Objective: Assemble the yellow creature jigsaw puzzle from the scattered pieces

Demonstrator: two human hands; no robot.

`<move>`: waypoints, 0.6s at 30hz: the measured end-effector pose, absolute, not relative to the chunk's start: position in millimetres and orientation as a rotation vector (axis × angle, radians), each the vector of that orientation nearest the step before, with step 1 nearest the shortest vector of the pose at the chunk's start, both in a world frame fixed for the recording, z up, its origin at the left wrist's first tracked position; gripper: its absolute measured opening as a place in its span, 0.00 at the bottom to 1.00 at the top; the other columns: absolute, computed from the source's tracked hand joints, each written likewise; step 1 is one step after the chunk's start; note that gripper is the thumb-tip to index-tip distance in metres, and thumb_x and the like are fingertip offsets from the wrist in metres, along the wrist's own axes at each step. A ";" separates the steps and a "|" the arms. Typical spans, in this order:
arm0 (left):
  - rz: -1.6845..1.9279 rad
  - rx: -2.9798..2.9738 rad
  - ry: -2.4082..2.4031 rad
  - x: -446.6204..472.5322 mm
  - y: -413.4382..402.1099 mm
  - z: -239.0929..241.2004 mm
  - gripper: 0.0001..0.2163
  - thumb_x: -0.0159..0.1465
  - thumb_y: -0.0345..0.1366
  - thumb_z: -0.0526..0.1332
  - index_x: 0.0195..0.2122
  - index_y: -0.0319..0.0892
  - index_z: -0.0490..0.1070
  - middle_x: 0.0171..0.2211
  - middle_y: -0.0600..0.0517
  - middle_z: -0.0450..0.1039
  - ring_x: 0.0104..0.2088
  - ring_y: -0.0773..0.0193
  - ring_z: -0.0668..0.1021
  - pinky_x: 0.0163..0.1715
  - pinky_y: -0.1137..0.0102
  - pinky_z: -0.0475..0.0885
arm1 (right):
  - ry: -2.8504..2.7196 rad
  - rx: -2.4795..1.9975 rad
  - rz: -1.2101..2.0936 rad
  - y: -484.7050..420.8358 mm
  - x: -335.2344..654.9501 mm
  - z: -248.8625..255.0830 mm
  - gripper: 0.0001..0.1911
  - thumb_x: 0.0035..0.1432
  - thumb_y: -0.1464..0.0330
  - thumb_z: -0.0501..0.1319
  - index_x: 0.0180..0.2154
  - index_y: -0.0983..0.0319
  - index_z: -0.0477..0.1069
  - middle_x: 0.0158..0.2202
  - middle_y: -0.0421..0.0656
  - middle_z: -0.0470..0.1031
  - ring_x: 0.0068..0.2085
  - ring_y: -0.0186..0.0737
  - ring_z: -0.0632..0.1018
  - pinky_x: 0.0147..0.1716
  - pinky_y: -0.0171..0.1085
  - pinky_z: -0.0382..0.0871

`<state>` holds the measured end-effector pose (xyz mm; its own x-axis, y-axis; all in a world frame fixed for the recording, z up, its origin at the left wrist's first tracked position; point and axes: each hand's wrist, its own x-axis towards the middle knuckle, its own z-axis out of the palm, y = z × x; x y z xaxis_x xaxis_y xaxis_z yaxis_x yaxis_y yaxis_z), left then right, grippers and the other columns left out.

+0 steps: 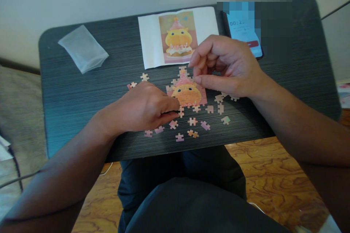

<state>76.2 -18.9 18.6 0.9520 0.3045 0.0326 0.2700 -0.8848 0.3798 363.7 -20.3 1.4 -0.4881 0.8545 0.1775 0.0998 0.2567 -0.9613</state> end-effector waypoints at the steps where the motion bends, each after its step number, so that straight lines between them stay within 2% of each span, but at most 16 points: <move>1: 0.136 2.726 0.416 76.2 -18.9 18.7 0.11 0.78 0.37 0.64 0.37 0.45 0.80 0.24 0.54 0.78 0.22 0.63 0.76 0.25 0.64 0.61 | -1.795 -0.861 1.290 -20.5 363.9 1.7 0.14 0.64 0.61 0.76 0.48 0.54 0.77 0.38 0.38 0.82 0.33 0.38 0.78 0.33 0.39 0.74; 10: 0.131 2.732 0.403 77.2 -18.6 19.2 0.12 0.78 0.38 0.63 0.35 0.45 0.80 0.24 0.54 0.78 0.22 0.64 0.76 0.25 0.64 0.60 | -1.779 -0.846 1.311 -21.5 361.7 3.5 0.16 0.63 0.61 0.77 0.47 0.56 0.76 0.37 0.38 0.82 0.33 0.36 0.77 0.32 0.38 0.72; 18: 0.112 2.743 0.423 76.0 -18.7 17.2 0.13 0.78 0.40 0.62 0.36 0.45 0.80 0.24 0.54 0.77 0.22 0.63 0.77 0.25 0.64 0.61 | -1.786 -0.889 1.298 -21.9 362.4 4.1 0.17 0.61 0.60 0.78 0.47 0.55 0.77 0.36 0.37 0.82 0.33 0.37 0.78 0.32 0.38 0.75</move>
<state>76.0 -18.7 17.2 0.9519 0.3055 0.0226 0.2768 -0.8894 0.3637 362.4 -21.9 4.1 -0.4830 0.8595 0.1671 0.1064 0.2471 -0.9631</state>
